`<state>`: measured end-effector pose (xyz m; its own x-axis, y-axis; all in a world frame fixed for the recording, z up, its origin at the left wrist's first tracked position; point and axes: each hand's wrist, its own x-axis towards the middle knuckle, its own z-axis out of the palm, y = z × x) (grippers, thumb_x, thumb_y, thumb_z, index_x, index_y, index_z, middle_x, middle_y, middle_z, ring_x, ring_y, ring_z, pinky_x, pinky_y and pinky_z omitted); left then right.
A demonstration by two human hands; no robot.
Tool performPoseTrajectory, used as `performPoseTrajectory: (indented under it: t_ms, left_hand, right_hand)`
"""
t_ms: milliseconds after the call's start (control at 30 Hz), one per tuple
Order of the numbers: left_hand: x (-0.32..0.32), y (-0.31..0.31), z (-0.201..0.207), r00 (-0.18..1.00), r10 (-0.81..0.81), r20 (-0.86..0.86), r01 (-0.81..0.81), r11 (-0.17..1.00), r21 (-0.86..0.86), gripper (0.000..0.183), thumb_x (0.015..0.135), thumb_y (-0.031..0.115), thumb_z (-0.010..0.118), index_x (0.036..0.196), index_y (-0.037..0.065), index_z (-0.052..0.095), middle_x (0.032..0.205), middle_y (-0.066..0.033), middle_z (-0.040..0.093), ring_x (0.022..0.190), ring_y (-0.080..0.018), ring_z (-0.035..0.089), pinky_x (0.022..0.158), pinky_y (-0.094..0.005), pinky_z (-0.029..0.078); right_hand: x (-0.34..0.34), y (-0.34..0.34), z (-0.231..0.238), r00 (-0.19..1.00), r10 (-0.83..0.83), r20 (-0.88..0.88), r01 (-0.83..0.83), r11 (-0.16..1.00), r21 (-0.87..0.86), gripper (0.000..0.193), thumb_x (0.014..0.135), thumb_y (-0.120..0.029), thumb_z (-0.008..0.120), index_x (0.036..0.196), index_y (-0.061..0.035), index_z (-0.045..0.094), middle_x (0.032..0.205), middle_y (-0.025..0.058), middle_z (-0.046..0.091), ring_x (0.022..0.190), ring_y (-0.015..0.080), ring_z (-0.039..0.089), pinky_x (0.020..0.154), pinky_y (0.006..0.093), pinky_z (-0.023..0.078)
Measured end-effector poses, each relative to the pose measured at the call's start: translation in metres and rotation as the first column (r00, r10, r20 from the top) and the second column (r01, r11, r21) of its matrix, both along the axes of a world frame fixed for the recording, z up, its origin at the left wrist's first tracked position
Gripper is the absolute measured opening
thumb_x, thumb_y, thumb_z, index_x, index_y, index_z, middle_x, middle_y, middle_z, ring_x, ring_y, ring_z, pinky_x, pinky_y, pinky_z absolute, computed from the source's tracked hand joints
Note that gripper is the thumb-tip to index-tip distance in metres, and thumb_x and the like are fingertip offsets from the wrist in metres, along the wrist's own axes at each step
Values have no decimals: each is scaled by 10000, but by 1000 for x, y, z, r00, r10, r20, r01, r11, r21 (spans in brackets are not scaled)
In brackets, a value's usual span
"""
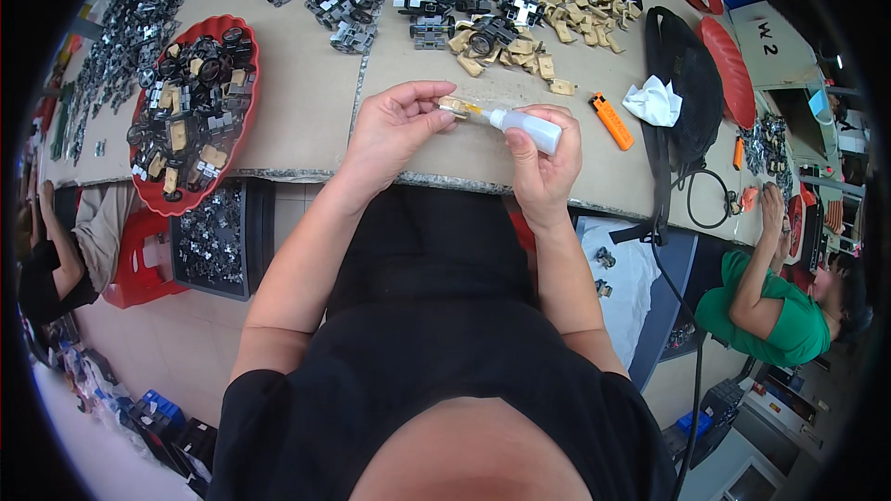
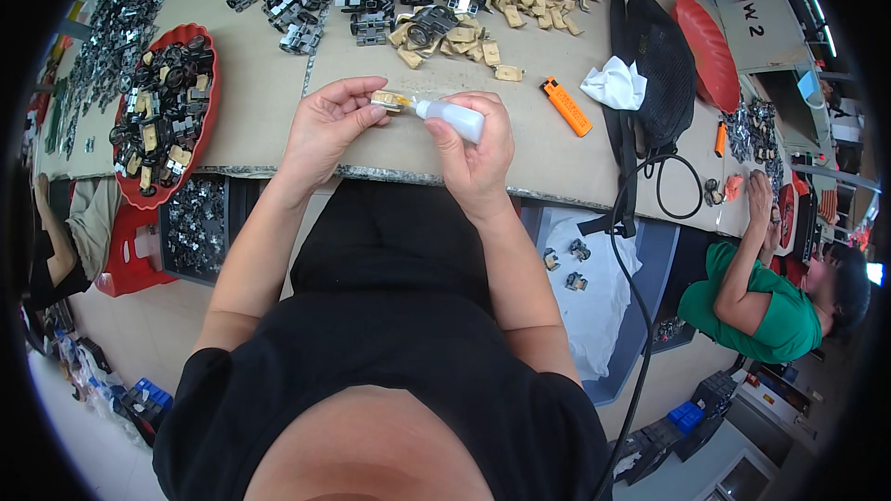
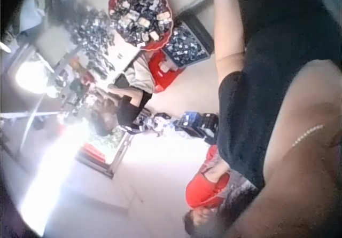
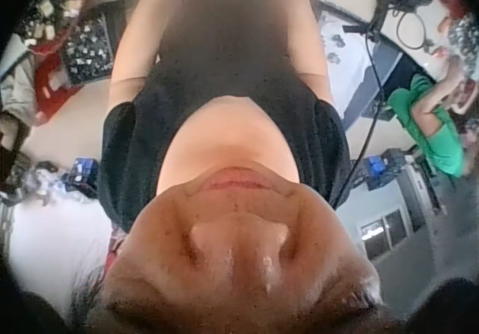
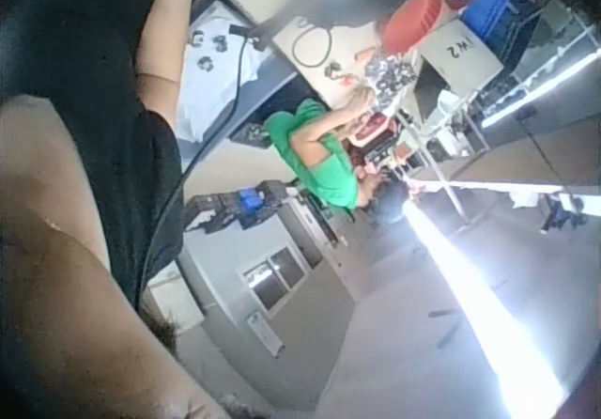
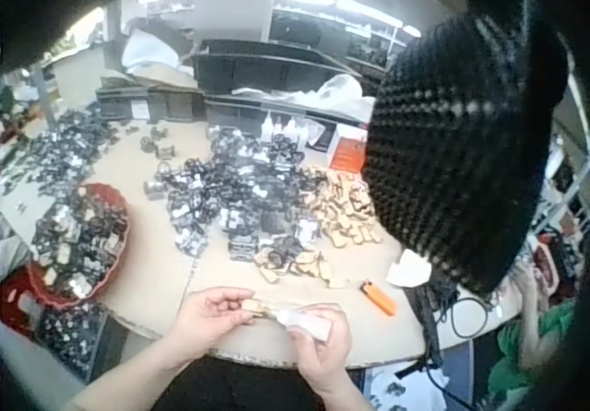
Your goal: Assembling small plastic components by applying glue and joining them together at a factory workbench.
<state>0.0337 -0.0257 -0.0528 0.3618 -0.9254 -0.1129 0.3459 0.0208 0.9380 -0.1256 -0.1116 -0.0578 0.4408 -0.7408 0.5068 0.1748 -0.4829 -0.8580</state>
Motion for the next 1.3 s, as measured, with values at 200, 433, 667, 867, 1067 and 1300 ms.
performPoseTrajectory:
  t_ms: [200, 433, 667, 867, 1067, 1300]
  left_hand:
    - [0, 0, 0, 1000, -2, 0, 2, 1000, -12, 309, 808, -30, 581, 1113, -43, 538, 856, -56, 597, 772, -92, 585, 731, -199, 479]
    - [1, 0, 0, 1000, -4, 9, 4, 1000, -8, 306, 817, -18, 576, 1119, -43, 530, 862, -63, 601, 784, -101, 586, 751, -209, 480]
    - [1, 0, -1, 1000, 5, -23, -6, 999, -32, 290, 825, -8, 573, 1109, -42, 528, 885, -73, 610, 806, -111, 590, 775, -223, 484]
    - [1, -1, 1, 1000, -9, -27, 8, 1000, -19, 268, 824, -11, 572, 1088, -36, 537, 921, -81, 618, 806, -117, 597, 772, -227, 484]
    - [-1, -2, 7, 999, -47, -12, 47, 999, 6, 272, 826, -1, 572, 1095, -28, 545, 908, -69, 620, 793, -111, 592, 760, -223, 479]
    - [-10, -5, 10, 995, -98, 17, 98, 995, -19, 266, 825, 19, 581, 1088, -19, 565, 890, -49, 623, 791, -97, 578, 752, -212, 467]
  right_hand:
    - [0, 0, 1, 1000, -10, -15, 10, 1000, 3, 252, 808, -114, 640, 948, 13, 473, 888, 110, 520, 760, 152, 529, 670, 250, 445]
    - [-1, 2, 2, 998, 20, 52, -27, 990, 137, 247, 819, -100, 625, 966, 9, 460, 892, 102, 531, 743, 146, 536, 664, 242, 448]
    - [-12, -21, 9, 890, -83, 449, -225, 776, 589, 247, 808, 12, 589, 1010, -16, 450, 975, 126, 555, 814, 195, 597, 725, 289, 502]
    - [-40, -49, 8, 974, -137, 179, 21, 846, 533, 330, 781, 46, 603, 1084, 45, 471, 1017, 119, 567, 946, 187, 573, 850, 287, 462]
    - [-53, -56, 0, 981, -176, 81, 120, 879, 462, 347, 774, 46, 610, 1086, 42, 457, 1023, 118, 567, 952, 155, 557, 853, 270, 449]
    - [-52, -48, 4, 963, -268, 30, 243, 910, 336, 303, 780, 25, 614, 1043, 36, 466, 999, 98, 553, 930, 147, 538, 827, 258, 429]
